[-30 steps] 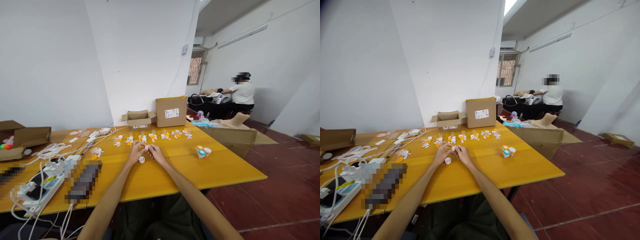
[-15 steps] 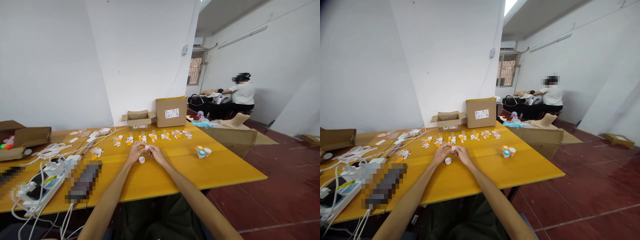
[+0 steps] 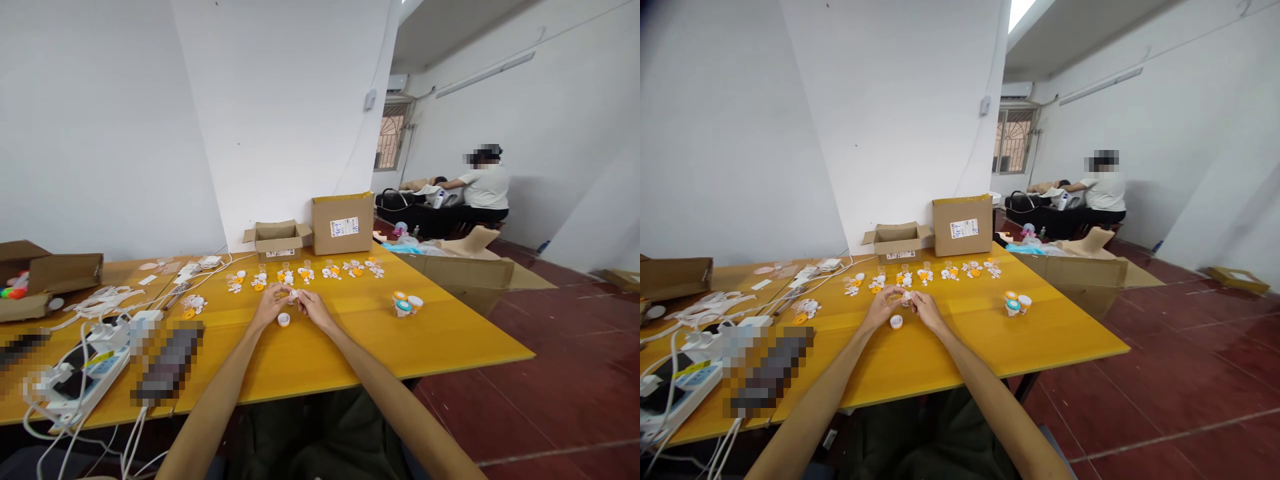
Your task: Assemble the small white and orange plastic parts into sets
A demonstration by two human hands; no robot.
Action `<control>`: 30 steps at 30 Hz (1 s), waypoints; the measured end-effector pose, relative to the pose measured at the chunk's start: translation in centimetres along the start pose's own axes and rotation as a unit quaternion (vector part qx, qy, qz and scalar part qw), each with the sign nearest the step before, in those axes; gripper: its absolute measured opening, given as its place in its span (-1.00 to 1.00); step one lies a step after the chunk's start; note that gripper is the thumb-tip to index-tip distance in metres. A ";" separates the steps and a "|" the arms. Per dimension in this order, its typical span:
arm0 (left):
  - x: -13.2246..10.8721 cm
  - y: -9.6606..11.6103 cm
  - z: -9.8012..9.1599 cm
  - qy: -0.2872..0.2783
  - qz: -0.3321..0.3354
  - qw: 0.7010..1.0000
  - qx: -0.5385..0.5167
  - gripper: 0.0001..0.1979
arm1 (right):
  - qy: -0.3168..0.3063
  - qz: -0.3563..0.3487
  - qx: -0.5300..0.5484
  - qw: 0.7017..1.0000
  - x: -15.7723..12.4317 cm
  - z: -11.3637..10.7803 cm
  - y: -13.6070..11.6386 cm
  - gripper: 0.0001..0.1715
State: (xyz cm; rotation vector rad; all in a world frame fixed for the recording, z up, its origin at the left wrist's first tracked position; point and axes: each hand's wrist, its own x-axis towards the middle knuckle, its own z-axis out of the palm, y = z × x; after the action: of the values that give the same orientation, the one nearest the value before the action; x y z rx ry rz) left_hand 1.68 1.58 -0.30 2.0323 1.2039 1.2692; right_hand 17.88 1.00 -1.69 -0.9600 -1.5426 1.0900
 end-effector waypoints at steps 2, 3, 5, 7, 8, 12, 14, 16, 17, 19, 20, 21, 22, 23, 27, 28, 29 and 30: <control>-0.1 0.1 0.0 -0.001 0.000 1.000 0.003 -0.93 | 0.000 0.005 0.004 1.000 0.0 0.0 0.0 -0.42; -0.1 0.1 0.0 -0.001 0.000 1.000 0.006 -0.93 | 0.001 0.006 0.004 1.000 0.0 0.1 0.0 -0.41; -0.2 0.3 0.1 0.004 -0.002 1.000 0.019 -0.94 | 0.008 0.010 0.001 1.000 0.1 0.2 0.1 -0.41; -0.4 0.6 0.2 0.006 -0.001 0.999 0.046 -0.94 | 0.031 0.010 -0.011 0.999 0.2 0.2 0.4 -0.43; -0.4 0.6 0.3 0.004 0.001 0.998 0.062 -0.94 | 0.050 0.006 -0.023 0.998 0.2 0.2 0.5 -0.44; -0.5 0.6 0.6 -0.015 -0.010 0.991 0.129 -0.91 | 0.139 -0.037 -0.130 0.981 0.3 -0.1 1.0 -0.53; -0.5 0.4 0.7 -0.026 -0.026 0.987 0.158 -0.91 | 0.168 -0.048 -0.196 0.965 0.2 -0.3 1.1 -0.61; -0.6 0.2 0.7 -0.036 -0.035 0.983 0.178 -0.90 | 0.184 -0.041 -0.255 0.948 0.2 -0.4 1.2 -0.70; -0.6 0.1 0.8 -0.040 -0.038 0.981 0.185 -0.89 | 0.189 -0.033 -0.281 0.941 0.1 -0.4 1.2 -0.73; -0.7 0.0 0.8 -0.046 -0.041 0.979 0.194 -0.88 | 0.189 -0.014 -0.327 0.926 0.1 -0.3 1.3 -0.79; -0.7 0.0 0.8 -0.048 -0.042 0.978 0.198 -0.88 | 0.187 -0.005 -0.347 0.919 0.1 -0.2 1.3 -0.82; -0.7 0.1 0.8 -0.050 -0.044 0.977 0.201 -0.88 | 0.185 0.002 -0.364 0.913 0.1 -0.2 1.3 -0.85; -0.8 0.2 0.8 -0.051 -0.044 0.977 0.204 -0.88 | 0.183 0.008 -0.378 0.908 0.0 -0.1 1.3 -0.87; -0.8 0.2 0.8 -0.053 -0.044 0.976 0.206 -0.87 | 0.181 0.013 -0.389 0.903 0.0 -0.1 1.3 -0.88; -0.9 0.6 0.8 -0.058 -0.052 0.975 0.209 -0.87 | 0.172 0.025 -0.401 0.900 -0.1 0.0 1.2 -0.90; -0.9 0.7 0.8 -0.059 -0.053 0.974 0.210 -0.87 | 0.173 0.022 -0.397 0.901 -0.2 0.0 1.1 -0.90; -0.9 0.7 0.8 -0.060 -0.053 0.974 0.212 -0.88 | 0.175 0.013 -0.392 0.903 -0.2 0.1 1.0 -0.90; -0.9 0.8 0.8 -0.060 -0.052 0.974 0.214 -0.88 | 0.177 -0.002 -0.383 0.907 -0.2 0.1 0.8 -0.89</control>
State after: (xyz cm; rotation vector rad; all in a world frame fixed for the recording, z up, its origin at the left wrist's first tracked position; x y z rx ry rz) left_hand 2.55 0.46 -0.53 2.2643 1.6092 0.8774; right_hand 17.90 1.01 -2.57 -1.5737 -1.6691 0.2331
